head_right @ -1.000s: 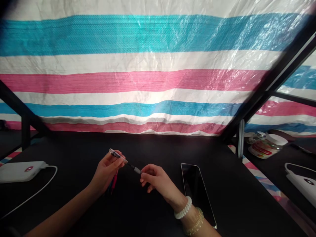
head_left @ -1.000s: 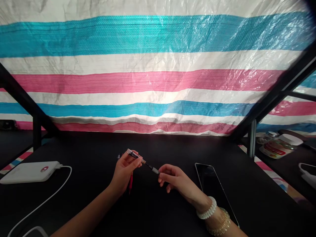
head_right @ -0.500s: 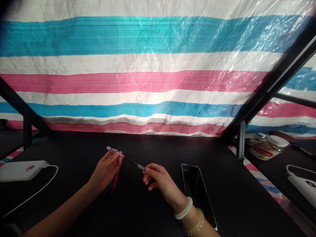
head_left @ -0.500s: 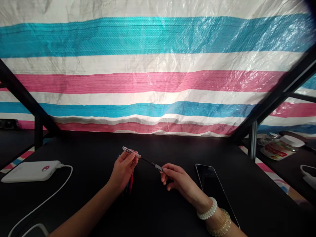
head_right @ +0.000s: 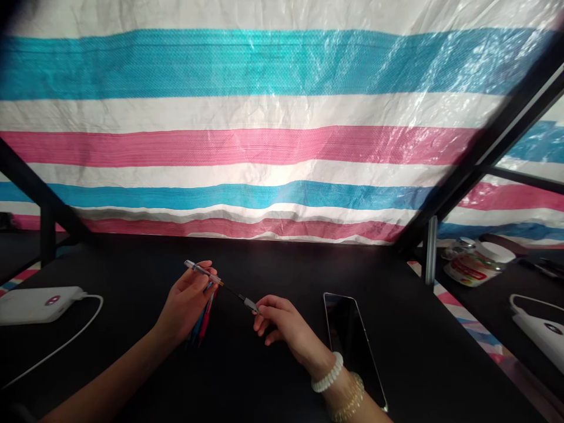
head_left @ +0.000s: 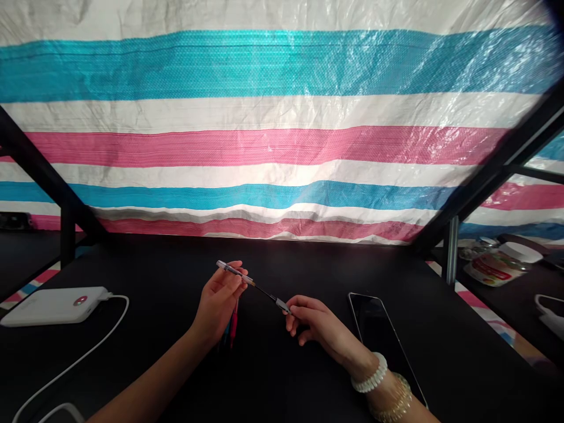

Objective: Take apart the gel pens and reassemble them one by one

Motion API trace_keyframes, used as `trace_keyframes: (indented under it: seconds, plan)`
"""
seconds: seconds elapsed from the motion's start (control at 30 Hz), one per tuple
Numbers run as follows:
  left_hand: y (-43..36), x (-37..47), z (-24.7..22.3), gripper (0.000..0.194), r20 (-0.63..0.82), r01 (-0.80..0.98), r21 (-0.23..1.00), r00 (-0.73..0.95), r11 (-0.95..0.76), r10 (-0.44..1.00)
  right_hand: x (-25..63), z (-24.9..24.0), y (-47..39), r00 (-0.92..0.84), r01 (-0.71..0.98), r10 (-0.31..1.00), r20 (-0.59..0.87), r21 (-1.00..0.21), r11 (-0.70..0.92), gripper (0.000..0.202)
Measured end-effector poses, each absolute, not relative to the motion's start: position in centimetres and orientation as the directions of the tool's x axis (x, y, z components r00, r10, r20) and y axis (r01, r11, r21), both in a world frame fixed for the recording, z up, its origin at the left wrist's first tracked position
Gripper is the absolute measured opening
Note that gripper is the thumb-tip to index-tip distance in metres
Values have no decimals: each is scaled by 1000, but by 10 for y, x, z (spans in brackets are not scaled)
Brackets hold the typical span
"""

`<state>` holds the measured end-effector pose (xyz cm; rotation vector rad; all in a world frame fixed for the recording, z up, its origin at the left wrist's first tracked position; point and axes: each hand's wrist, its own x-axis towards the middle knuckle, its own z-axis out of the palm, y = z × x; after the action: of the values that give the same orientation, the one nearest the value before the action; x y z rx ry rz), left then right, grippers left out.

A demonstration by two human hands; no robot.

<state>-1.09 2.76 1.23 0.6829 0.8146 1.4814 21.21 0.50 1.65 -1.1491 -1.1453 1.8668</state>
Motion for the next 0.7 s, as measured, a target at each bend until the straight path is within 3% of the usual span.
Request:
trace_keyframes:
  seconds: [0.13,0.23,0.4,0.7]
  plan:
    - [28,-13,17,37,-47,-595,803,-86,-14,995,213,16,5,-393,-80,856,-337,-915,-397,21]
    - [30,-13,19,31,-77,-634,773,-117,-15,990,213,13,6,-391,-89,858,-333,-914,-395,21]
    - [32,-13,19,15,-228,-769,632,-70,93,971,214,12,7,-389,-117,861,-326,-910,-398,21]
    - [33,-12,20,21,-423,-853,453,50,259,905,214,10,10,-414,-246,861,-296,-874,-419,22]
